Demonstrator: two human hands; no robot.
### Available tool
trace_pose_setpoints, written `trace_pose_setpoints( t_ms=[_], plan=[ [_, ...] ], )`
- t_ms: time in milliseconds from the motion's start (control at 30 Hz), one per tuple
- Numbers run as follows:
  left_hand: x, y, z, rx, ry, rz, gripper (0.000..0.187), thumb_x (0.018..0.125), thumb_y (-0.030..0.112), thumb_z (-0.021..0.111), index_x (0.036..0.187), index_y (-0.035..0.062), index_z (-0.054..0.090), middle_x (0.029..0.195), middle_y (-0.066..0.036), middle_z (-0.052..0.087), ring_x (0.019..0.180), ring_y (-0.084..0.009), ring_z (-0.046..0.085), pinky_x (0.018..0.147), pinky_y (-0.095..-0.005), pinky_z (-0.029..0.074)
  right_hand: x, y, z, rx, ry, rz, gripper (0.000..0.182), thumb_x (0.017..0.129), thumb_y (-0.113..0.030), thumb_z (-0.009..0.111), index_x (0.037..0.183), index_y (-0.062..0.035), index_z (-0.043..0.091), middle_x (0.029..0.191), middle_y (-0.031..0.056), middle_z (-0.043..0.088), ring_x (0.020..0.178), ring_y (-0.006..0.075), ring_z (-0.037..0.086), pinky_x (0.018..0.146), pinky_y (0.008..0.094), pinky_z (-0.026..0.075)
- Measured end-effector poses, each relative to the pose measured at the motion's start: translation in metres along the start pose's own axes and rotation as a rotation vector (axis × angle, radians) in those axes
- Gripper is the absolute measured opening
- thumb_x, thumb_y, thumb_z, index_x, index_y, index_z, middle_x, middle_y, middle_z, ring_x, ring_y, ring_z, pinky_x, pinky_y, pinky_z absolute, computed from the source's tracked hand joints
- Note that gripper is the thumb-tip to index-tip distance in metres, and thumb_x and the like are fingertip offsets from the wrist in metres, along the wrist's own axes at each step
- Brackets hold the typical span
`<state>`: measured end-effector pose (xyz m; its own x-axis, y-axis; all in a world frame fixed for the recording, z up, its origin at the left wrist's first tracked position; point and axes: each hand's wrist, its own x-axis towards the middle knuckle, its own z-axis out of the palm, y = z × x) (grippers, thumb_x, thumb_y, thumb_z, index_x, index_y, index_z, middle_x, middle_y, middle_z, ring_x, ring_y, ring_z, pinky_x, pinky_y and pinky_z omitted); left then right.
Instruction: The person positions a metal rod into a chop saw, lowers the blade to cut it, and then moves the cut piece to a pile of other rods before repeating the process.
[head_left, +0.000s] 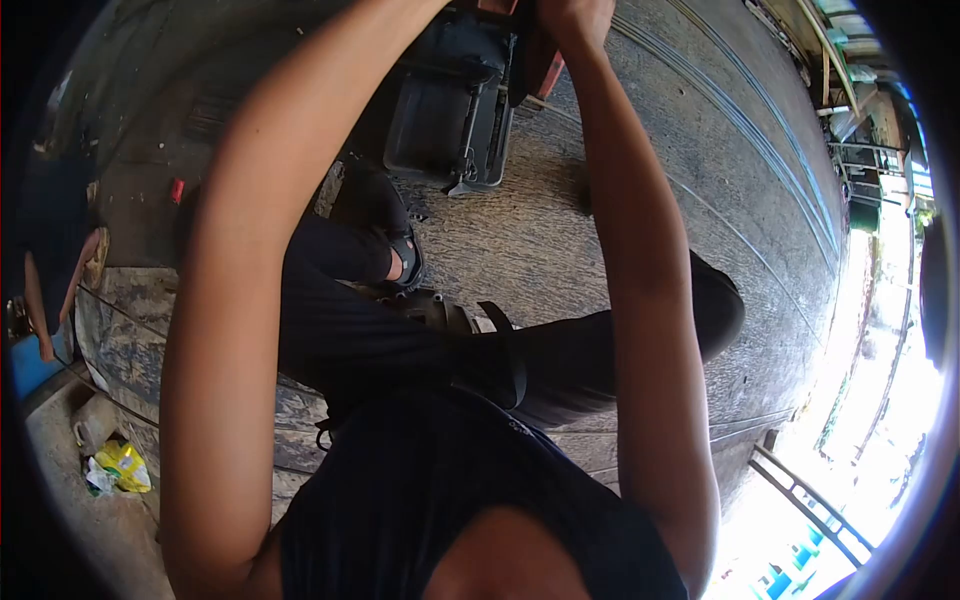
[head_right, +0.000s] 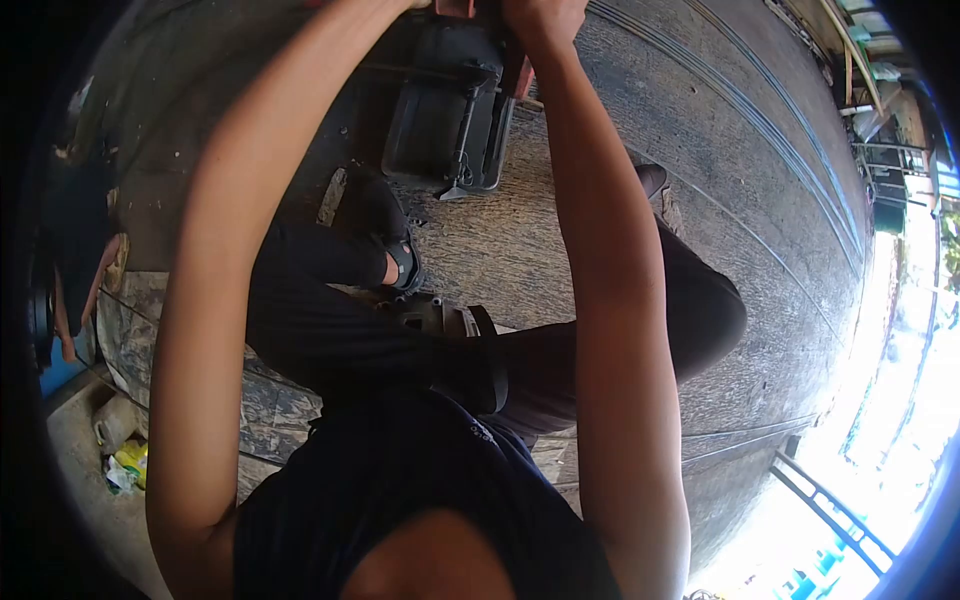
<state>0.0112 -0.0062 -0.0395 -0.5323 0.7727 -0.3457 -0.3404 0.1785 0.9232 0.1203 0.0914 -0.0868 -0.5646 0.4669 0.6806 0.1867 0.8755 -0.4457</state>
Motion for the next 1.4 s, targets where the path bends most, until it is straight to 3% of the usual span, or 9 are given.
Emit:
trace_pose_setpoints(
  t_ms=[33, 100, 333, 400, 533, 600, 1033, 1300, 1400],
  plan=[
    [-0.002, -0.004, -0.001, -0.068, -0.102, -0.032, 0.035, 0.07, 0.029, 0.066, 0.094, 0.0078, 0.052, 0.077, -0.009, 0.054, 0.061, -0.0253, 0.056, 0.057, -0.0384, 0.053, -0.002, -0.004, -0.002, 0.003, -0.007, -0.008, 0.057, 0.097, -0.018, 0.047, 0.151, -0.0161, 0.033, 0.141, 0.0223, 0.049, 0.116, 0.0501, 0.05, 0.096, 0.0553, 0.043],
    [-0.005, -0.015, -0.001, -0.053, -0.027, -0.032, 0.032, 0.072, 0.025, 0.067, 0.094, 0.0062, 0.054, 0.076, -0.009, 0.056, 0.061, -0.0231, 0.058, 0.058, -0.036, 0.053, -0.013, -0.011, -0.009, 0.0, 0.011, -0.029, 0.059, 0.095, -0.018, 0.05, 0.151, -0.0127, 0.033, 0.141, 0.0174, 0.05, 0.112, 0.0483, 0.052, 0.094, 0.055, 0.044],
    [-0.038, -0.044, 0.009, -0.096, 0.148, 0.045, 0.031, 0.078, 0.024, 0.07, 0.095, -0.0001, 0.061, 0.075, -0.011, 0.06, 0.059, -0.0208, 0.06, 0.054, -0.0345, 0.051, -0.031, -0.002, -0.008, 0.054, 0.034, -0.12, 0.062, 0.092, -0.017, 0.054, 0.151, -0.0121, 0.033, 0.138, 0.021, 0.048, 0.109, 0.0475, 0.053, 0.091, 0.0546, 0.044],
    [-0.045, -0.049, 0.009, -0.09, 0.166, 0.047, 0.032, 0.077, 0.025, 0.07, 0.095, -0.0005, 0.061, 0.075, -0.011, 0.06, 0.059, -0.0208, 0.06, 0.053, -0.0345, 0.051, -0.026, 0.016, 0.001, -0.215, -0.2, -0.022, 0.063, 0.091, -0.016, 0.054, 0.151, -0.0114, 0.033, 0.136, 0.0223, 0.048, 0.109, 0.0481, 0.052, 0.094, 0.0532, 0.043],
    [-0.054, -0.055, 0.013, -0.063, 0.169, 0.036, 0.03, 0.077, 0.025, 0.07, 0.089, -0.0013, 0.063, 0.072, -0.011, 0.061, 0.057, -0.0207, 0.06, 0.052, -0.0346, 0.049, -0.028, 0.007, 0.005, -0.064, -0.127, 0.097, 0.063, 0.09, -0.015, 0.056, 0.149, -0.0085, 0.035, 0.139, 0.0236, 0.047, 0.114, 0.047, 0.052, 0.098, 0.0502, 0.041],
    [-0.056, -0.06, 0.011, -0.067, 0.165, 0.038, 0.029, 0.076, 0.025, 0.07, 0.086, -0.0014, 0.063, 0.07, -0.011, 0.06, 0.056, -0.0207, 0.059, 0.052, -0.0348, 0.049, -0.032, 0.003, 0.004, 0.08, 0.154, -0.241, 0.061, 0.088, -0.015, 0.058, 0.146, -0.0055, 0.039, 0.14, 0.0242, 0.047, 0.118, 0.0451, 0.052, 0.1, 0.0485, 0.041],
    [-0.073, -0.102, 0.011, -0.044, 0.213, 0.088, 0.032, 0.077, 0.026, 0.072, 0.088, -0.0033, 0.064, 0.072, -0.01, 0.063, 0.057, -0.0191, 0.062, 0.052, -0.0332, 0.05, -0.073, -0.002, 0.002, 0.185, 0.027, 0.01, 0.067, 0.085, -0.015, 0.064, 0.146, -0.0046, 0.037, 0.134, 0.0242, 0.053, 0.115, 0.0477, 0.053, 0.095, 0.051, 0.044],
    [-0.075, -0.114, 0.009, 0.01, 0.229, 0.077, 0.03, 0.078, 0.026, 0.072, 0.086, -0.002, 0.064, 0.069, -0.009, 0.062, 0.056, -0.0183, 0.06, 0.051, -0.0325, 0.049, -0.086, 0.007, 0.006, 0.178, -0.082, 0.143, 0.069, 0.085, -0.014, 0.061, 0.148, -0.0071, 0.034, 0.141, 0.0248, 0.047, 0.12, 0.0505, 0.047, 0.098, 0.0545, 0.041],
    [-0.074, -0.125, 0.007, -0.005, 0.192, 0.18, 0.034, 0.082, 0.033, 0.073, 0.084, 0.0005, 0.062, 0.069, -0.007, 0.061, 0.056, -0.0143, 0.06, 0.051, -0.0296, 0.049, -0.086, -0.001, 0.002, 0.182, -0.02, 0.047, 0.069, 0.086, -0.014, 0.06, 0.149, -0.0072, 0.033, 0.141, 0.0249, 0.048, 0.12, 0.0506, 0.047, 0.099, 0.0533, 0.04]
  ],
)
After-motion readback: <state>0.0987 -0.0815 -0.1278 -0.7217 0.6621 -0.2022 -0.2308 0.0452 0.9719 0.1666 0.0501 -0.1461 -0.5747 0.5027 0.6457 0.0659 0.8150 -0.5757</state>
